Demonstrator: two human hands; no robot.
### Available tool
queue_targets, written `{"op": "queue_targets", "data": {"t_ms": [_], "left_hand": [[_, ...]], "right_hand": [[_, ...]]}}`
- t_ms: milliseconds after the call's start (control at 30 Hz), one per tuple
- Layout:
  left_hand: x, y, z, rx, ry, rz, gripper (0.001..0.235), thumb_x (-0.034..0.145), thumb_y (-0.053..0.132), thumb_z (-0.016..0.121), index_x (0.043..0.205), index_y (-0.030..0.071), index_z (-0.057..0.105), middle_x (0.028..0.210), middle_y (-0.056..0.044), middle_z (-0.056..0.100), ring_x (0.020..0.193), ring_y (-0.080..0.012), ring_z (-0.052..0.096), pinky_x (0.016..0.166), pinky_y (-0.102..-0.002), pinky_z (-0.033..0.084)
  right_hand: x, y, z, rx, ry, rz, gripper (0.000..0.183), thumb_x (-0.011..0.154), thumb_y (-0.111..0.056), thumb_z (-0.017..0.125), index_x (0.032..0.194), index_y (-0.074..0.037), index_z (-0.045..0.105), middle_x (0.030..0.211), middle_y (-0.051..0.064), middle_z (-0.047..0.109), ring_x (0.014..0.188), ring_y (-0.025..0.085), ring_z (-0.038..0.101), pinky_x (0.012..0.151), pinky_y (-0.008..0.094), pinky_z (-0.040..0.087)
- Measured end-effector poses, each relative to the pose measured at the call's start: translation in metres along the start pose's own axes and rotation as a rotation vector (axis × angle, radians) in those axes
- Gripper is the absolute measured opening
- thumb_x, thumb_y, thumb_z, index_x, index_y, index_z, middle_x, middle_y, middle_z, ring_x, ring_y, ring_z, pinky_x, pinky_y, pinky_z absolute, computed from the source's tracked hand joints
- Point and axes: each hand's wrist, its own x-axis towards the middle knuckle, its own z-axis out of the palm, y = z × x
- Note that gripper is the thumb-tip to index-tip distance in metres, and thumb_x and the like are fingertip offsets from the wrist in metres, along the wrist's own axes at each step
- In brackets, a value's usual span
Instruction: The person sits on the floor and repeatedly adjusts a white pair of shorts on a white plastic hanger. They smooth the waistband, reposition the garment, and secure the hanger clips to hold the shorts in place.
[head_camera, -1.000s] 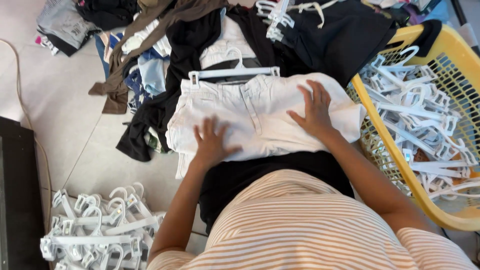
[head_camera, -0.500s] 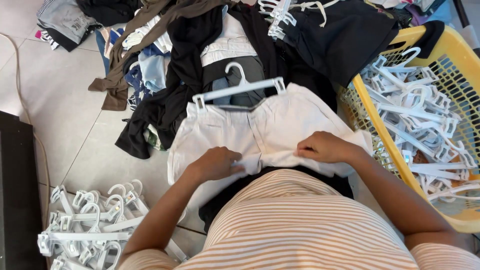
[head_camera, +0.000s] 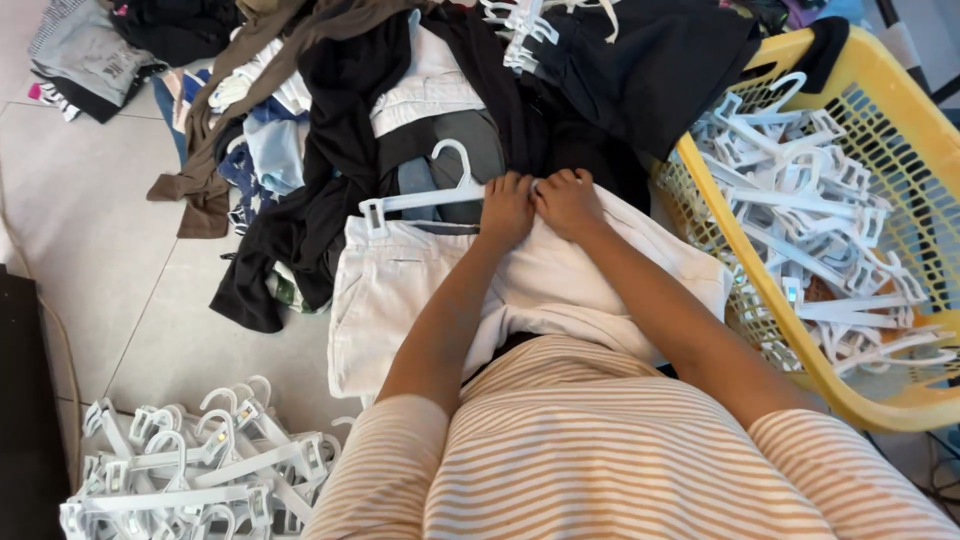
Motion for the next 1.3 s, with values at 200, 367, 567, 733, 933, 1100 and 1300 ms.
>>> {"op": "queue_targets", "data": {"t_ms": [200, 367, 567, 733, 933, 1100, 1300], "left_hand": [[-0.022, -0.002, -0.017, 0.074, 0.192, 0.083, 0.034, 0.085, 0.018, 0.056, 0.118, 0.008, 0.056, 0.102, -0.009, 0.051, 0.101, -0.0253, 0.054, 0.091, -0.038, 0.04], [-0.011, -0.008, -0.004, 0.096, 0.068, 0.036, 0.025, 0.079, 0.023, 0.058, 0.1, 0.009, 0.057, 0.093, -0.008, 0.051, 0.093, -0.0263, 0.052, 0.08, -0.039, 0.039], [0.01, -0.02, -0.024, 0.096, -0.177, -0.051, 0.032, 0.081, 0.038, 0.061, 0.096, 0.01, 0.057, 0.084, -0.011, 0.062, 0.081, -0.0307, 0.065, 0.07, -0.044, 0.046], [0.042, -0.001, -0.122, 0.018, -0.23, -0.092, 0.034, 0.08, 0.036, 0.065, 0.097, 0.007, 0.061, 0.08, -0.015, 0.066, 0.077, -0.0344, 0.07, 0.064, -0.048, 0.052], [0.053, 0.008, -0.157, -0.125, -0.328, -0.082, 0.037, 0.081, 0.026, 0.064, 0.114, 0.011, 0.062, 0.096, -0.016, 0.067, 0.092, -0.0372, 0.068, 0.076, -0.051, 0.052], [0.037, 0.024, -0.174, -0.42, -0.49, -0.119, 0.05, 0.087, 0.034, 0.063, 0.129, 0.008, 0.055, 0.127, -0.017, 0.059, 0.121, -0.0362, 0.053, 0.101, -0.047, 0.041], [0.026, 0.018, -0.149, -0.435, -0.37, -0.164, 0.042, 0.09, 0.051, 0.057, 0.101, 0.012, 0.068, 0.076, -0.006, 0.069, 0.083, -0.0282, 0.068, 0.08, -0.042, 0.051]], "right_hand": [[-0.015, -0.013, -0.034, 0.02, 0.103, -0.058, 0.038, 0.099, -0.04, 0.034, 0.111, -0.014, 0.058, 0.099, 0.007, 0.065, 0.104, 0.02, 0.052, 0.092, 0.038, 0.036], [-0.016, -0.014, -0.024, -0.032, 0.177, -0.15, 0.036, 0.1, -0.039, 0.032, 0.101, -0.012, 0.056, 0.092, 0.008, 0.064, 0.098, 0.022, 0.054, 0.087, 0.037, 0.037], [-0.022, -0.012, -0.034, 0.118, 0.199, -0.081, 0.033, 0.098, -0.042, 0.039, 0.105, -0.013, 0.054, 0.094, 0.01, 0.066, 0.097, 0.024, 0.059, 0.086, 0.039, 0.039], [-0.018, 0.006, -0.03, 0.508, 0.431, 0.137, 0.048, 0.093, -0.049, 0.057, 0.119, -0.01, 0.047, 0.099, 0.017, 0.068, 0.093, 0.037, 0.064, 0.082, 0.048, 0.044], [-0.011, 0.014, -0.037, 1.119, 0.416, 0.21, 0.033, 0.085, -0.047, 0.076, 0.1, -0.02, 0.064, 0.083, -0.004, 0.066, 0.082, 0.01, 0.061, 0.076, 0.025, 0.046], [-0.023, 0.002, -0.053, 1.17, 0.532, 0.184, 0.015, 0.08, -0.02, 0.074, 0.086, -0.015, 0.062, 0.077, -0.001, 0.064, 0.077, 0.012, 0.061, 0.075, 0.028, 0.048], [-0.034, -0.007, -0.043, 0.983, 0.515, 0.122, 0.011, 0.087, -0.021, 0.065, 0.094, -0.015, 0.059, 0.077, 0.004, 0.066, 0.079, 0.021, 0.064, 0.071, 0.034, 0.048]]}}
